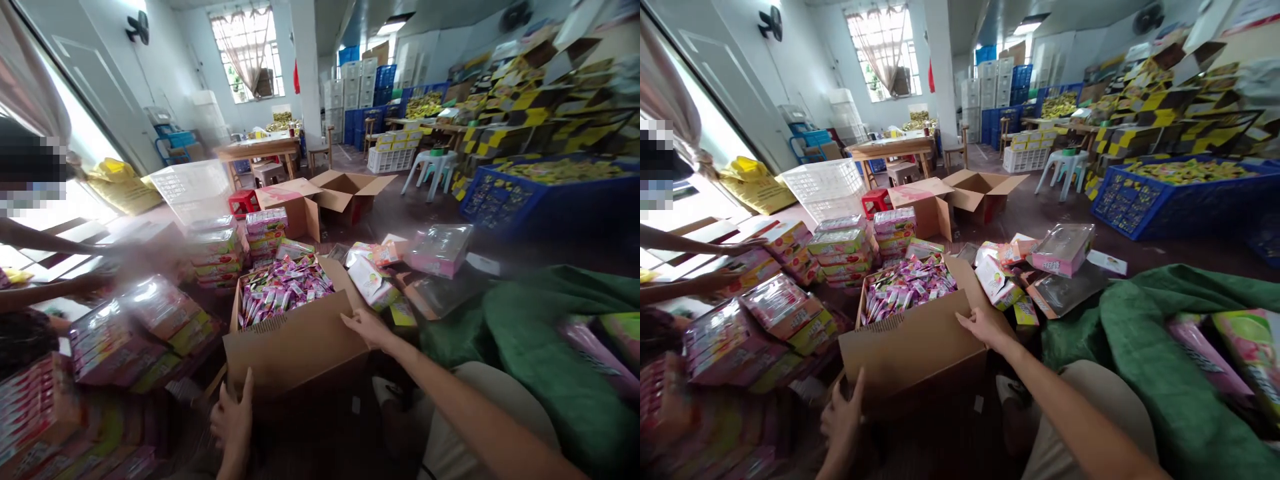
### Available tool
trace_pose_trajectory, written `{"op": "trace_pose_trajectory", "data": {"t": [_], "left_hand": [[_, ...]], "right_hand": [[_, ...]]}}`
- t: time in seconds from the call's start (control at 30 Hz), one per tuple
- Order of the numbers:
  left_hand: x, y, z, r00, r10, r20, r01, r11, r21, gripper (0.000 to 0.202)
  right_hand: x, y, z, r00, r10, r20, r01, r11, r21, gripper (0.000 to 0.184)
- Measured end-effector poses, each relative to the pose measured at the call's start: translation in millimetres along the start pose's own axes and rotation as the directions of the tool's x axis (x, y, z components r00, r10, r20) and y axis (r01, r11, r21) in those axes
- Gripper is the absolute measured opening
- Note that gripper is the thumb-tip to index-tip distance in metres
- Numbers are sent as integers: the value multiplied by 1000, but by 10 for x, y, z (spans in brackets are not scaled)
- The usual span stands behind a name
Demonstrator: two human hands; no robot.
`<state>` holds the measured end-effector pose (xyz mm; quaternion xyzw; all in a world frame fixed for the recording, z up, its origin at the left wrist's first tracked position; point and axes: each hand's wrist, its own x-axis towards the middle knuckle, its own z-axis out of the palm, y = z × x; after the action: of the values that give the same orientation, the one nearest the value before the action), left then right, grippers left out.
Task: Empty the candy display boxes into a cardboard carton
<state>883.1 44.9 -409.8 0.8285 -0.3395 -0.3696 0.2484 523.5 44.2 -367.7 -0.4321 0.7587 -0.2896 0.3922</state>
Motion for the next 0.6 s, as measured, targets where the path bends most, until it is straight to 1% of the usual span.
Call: {"op": "trace_pose_trajectory", "data": {"t": [0.03,0.07,0.13,0.2,0.27,0.3,0.37,0.43,0.47,0.6], "left_hand": [[53,42,119,998,6,-62,1,993,115,108],[120,81,227,995,8,-102,13,979,205,110],[267,129,398,987,20,-160,36,942,334,113],[395,123,502,980,28,-199,48,929,368,114],[488,77,549,969,40,-245,61,917,394,112],[521,52,557,963,42,-266,72,911,405,110],[562,15,552,955,31,-295,98,905,413,109],[574,10,529,951,9,-308,121,908,400,111],[571,16,514,953,-4,-303,129,910,393,113],[527,52,459,969,-45,-243,147,895,422,120]], "right_hand": [[139,-7,85,999,12,-48,-16,996,-91,40],[270,10,136,996,32,-86,-43,990,-135,41],[478,131,133,983,81,-165,-109,979,-173,46],[602,351,39,958,141,-249,-200,952,-230,49],[670,602,-62,939,194,-284,-275,919,-282,50],[702,711,-94,940,204,-273,-285,909,-304,49],[800,864,-115,959,189,-211,-253,908,-335,46],[968,924,-99,977,161,-136,-199,920,-337,44],[1077,929,-92,980,162,-112,-191,925,-329,45],[1545,936,-122,959,263,-104,-281,927,-247,61]]}}
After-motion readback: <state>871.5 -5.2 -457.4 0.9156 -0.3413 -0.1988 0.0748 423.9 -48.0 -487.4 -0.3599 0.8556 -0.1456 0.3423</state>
